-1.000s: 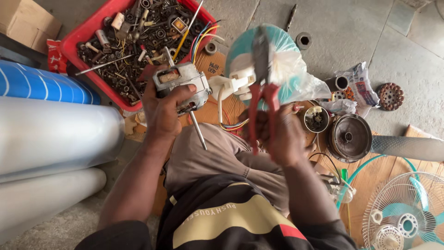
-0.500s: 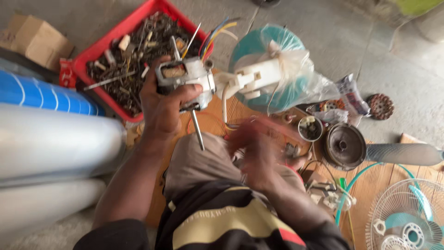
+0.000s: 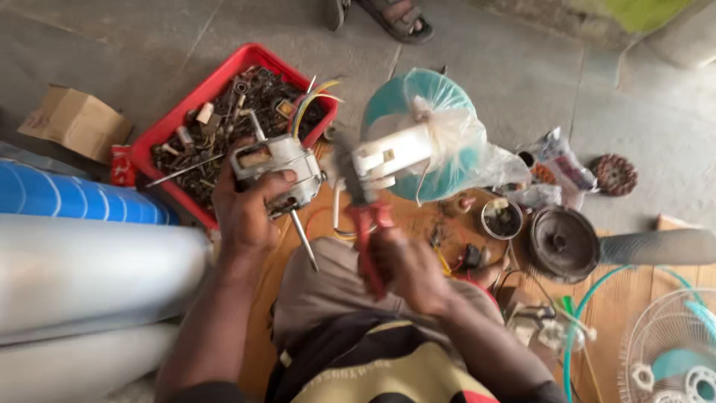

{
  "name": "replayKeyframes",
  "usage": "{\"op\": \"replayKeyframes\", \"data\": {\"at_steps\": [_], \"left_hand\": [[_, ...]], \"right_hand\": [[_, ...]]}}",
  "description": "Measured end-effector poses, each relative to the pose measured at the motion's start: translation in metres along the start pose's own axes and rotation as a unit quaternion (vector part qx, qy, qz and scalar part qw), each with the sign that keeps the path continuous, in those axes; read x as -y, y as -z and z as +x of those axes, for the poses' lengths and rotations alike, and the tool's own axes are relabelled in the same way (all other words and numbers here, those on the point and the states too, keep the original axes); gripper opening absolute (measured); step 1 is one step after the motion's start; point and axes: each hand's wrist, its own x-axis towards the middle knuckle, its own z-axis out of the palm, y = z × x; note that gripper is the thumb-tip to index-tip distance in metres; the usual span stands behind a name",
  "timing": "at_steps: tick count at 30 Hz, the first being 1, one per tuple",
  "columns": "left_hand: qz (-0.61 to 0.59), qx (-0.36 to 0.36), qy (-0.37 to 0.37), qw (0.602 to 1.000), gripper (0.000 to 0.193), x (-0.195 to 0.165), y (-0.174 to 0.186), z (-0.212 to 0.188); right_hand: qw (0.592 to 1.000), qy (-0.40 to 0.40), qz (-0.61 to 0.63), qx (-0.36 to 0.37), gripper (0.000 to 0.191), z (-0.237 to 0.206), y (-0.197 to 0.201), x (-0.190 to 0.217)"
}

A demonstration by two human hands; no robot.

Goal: The person sits on the floor and uses a screwdriver to unscrew and separate parts of an electric fan motor, then works the motor shaft and housing by hand, using pliers to grip components while pulling the armature from the stator.

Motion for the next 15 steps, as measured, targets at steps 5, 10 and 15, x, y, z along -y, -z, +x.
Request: {"op": "replayKeyframes", "data": {"at_steps": [5, 10, 15], "left_hand": [[0.051, 0.035, -0.031, 0.998, 0.082, 0.000, 0.001, 0.002], [0.202, 0.163, -0.105, 0.960, 0.073, 0.002, 0.009, 0.019], [0.395, 0.285, -0.263, 0.833, 0.070, -0.024, -0.013, 0.042]], "right_hand": [[0.925, 0.331, -0.137, 0.130, 0.061, -0.063, 0.095, -0.017], [0.888, 0.108, -0.441, -0.069, 0.048, -0.095, 0.142, -0.060], [0.925, -0.143, -0.351, -0.038, 0.044, -0.104, 0.179, -0.130]]}}
